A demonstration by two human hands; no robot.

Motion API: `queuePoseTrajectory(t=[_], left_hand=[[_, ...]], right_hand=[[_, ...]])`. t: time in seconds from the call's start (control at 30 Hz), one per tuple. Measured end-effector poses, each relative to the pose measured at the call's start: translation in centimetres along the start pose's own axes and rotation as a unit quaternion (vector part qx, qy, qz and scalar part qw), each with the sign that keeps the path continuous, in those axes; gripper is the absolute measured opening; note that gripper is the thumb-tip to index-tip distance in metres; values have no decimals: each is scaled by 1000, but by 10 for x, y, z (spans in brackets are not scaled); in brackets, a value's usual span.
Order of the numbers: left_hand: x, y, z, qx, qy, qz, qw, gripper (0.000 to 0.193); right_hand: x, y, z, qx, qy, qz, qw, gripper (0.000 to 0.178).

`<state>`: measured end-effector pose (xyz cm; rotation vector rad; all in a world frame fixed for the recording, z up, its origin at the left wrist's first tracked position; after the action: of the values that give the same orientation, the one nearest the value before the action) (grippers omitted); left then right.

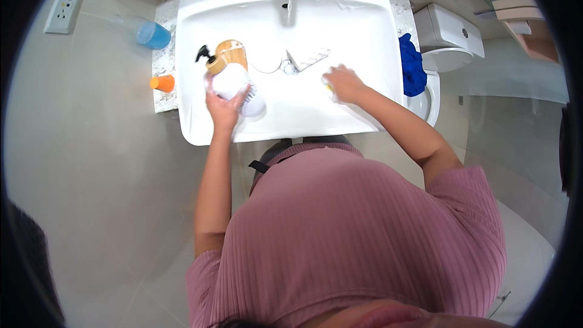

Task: The person scrubs a kitchen sink with a blue cloth and rinses it under running water. They then move to a bathroom sink, where they scrub the basin, a cup, a soap dish, and a soap dispenser using a sponge and cleaning liquid.

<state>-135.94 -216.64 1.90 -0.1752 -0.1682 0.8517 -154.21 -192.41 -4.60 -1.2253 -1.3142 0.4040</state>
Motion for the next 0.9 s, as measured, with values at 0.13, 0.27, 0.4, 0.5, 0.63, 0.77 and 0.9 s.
queuePoseTrajectory(t=[0.13, 0.27, 0.4, 0.5, 0.63, 0.77, 0.9], left_hand=[[-15, 34, 3, -3, -20, -13, 1000, 74], [-19, 49, 7, -4, -40, -33, 999, 69], [-18, 40, 1, 16, -75, -28, 997, 50], [-15, 36, -9, 134, -139, -4, 981, 32], [-10, 35, -34, 170, -191, 37, 966, 19], [-4, 37, -35, 200, -205, 18, 958, 17], [-4, 34, -31, 180, -183, 23, 966, 13]], right_hand=[[-5, -25, 64, 44, 116, 199, 972, 31], [-43, -54, 114, 124, 89, 361, 920, 33], [-70, -84, 106, 243, -136, 322, 905, 37], [-113, -96, 81, 311, -285, 299, 856, 42], [-191, -89, 18, 293, -401, 369, 786, 42], [-258, -87, -60, 311, -398, 364, 782, 43], [-254, -116, -113, 303, -397, 218, 839, 43]])
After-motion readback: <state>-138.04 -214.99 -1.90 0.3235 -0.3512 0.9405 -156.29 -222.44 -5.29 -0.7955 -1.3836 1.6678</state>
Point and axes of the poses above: each hand's wrist, its own x-axis away from the middle knuckle, its own y-axis out of the palm, z = x × y, the point moved 5 cm from there along -x, towards the middle knuckle, and after that the axes turned 7 degrees about -y, right-handed, at the moved point
